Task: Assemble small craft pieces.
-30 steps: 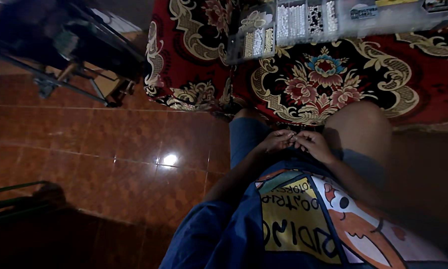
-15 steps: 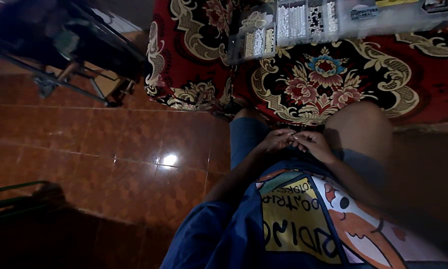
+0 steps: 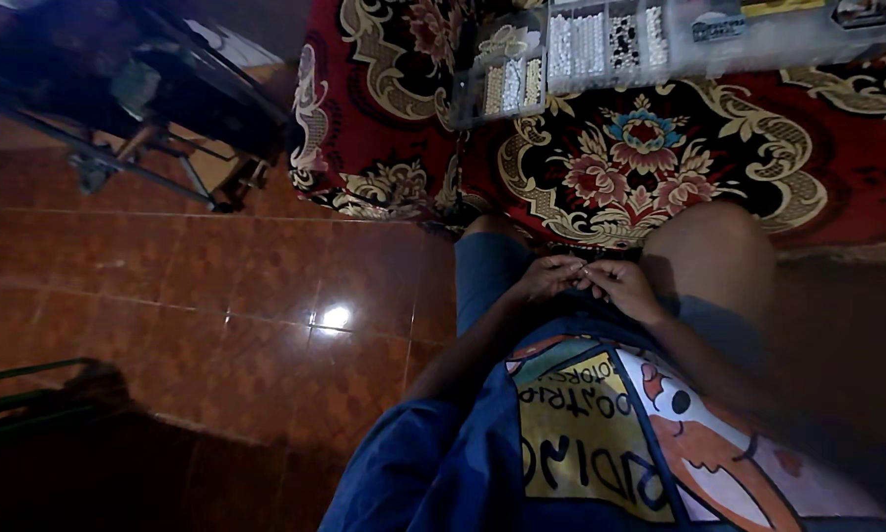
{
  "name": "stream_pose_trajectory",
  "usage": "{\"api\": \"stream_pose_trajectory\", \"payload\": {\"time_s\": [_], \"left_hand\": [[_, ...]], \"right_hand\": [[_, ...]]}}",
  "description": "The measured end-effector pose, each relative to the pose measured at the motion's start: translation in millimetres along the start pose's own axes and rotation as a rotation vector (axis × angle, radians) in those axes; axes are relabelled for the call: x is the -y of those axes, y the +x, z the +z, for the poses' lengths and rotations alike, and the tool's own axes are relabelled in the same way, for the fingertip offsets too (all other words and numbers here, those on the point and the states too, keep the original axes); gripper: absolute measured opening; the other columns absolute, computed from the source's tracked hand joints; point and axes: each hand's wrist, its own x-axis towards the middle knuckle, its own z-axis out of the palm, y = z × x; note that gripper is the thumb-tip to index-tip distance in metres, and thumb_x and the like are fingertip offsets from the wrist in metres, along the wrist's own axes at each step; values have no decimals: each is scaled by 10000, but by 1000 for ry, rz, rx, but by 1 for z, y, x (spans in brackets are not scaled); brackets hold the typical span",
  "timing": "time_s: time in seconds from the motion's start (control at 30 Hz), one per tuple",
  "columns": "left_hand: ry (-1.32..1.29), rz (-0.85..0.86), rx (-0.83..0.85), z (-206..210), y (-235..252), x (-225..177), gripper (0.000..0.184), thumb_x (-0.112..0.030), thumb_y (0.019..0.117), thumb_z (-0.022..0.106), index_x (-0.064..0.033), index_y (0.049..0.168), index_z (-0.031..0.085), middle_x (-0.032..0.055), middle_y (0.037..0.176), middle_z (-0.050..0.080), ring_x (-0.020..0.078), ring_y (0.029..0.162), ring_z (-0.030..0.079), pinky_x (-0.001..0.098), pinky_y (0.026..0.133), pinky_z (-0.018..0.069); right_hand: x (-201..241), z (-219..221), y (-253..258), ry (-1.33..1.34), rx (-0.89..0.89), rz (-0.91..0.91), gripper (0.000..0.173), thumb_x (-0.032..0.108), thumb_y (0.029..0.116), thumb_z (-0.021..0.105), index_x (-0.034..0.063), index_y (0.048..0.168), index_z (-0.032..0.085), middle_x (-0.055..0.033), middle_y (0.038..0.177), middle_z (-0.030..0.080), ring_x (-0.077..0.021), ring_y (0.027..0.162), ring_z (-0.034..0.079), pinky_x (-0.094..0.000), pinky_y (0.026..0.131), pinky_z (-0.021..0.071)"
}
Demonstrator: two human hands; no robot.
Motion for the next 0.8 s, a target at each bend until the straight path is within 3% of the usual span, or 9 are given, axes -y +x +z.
{"api": "stream_pose_trajectory", "payload": {"time_s": [0.33, 0.6, 0.8], "left_hand": [[170, 132, -76, 7, -4, -3, 152, -23, 1016, 541, 23, 1081, 670, 36, 999, 724, 104, 894, 696, 314, 846, 587], [192, 167, -115, 7, -5, -1, 169, -27, 1012, 520, 28, 1050, 675, 43, 983, 729, 106, 886, 697, 315, 837, 589], [187, 196, -151, 7, -4, -1, 181, -55, 1015, 537, 29, 1092, 678, 53, 1006, 727, 110, 881, 694, 311, 815, 590]], "right_hand": [[3, 1, 0, -2, -6, 40, 198, 111, 1045, 576, -1, 973, 723, 17, 813, 753, 15, 538, 579, -164, 519, 482], [5, 2, 0, 1, 14, 71, 198, 125, 1049, 576, -6, 1048, 724, 12, 841, 755, 6, 565, 605, -174, 549, 513], [7, 2, 0, 54, 46, 83, 205, 129, 1027, 617, -16, 1153, 688, -20, 904, 753, -34, 624, 655, -202, 584, 554]]}}
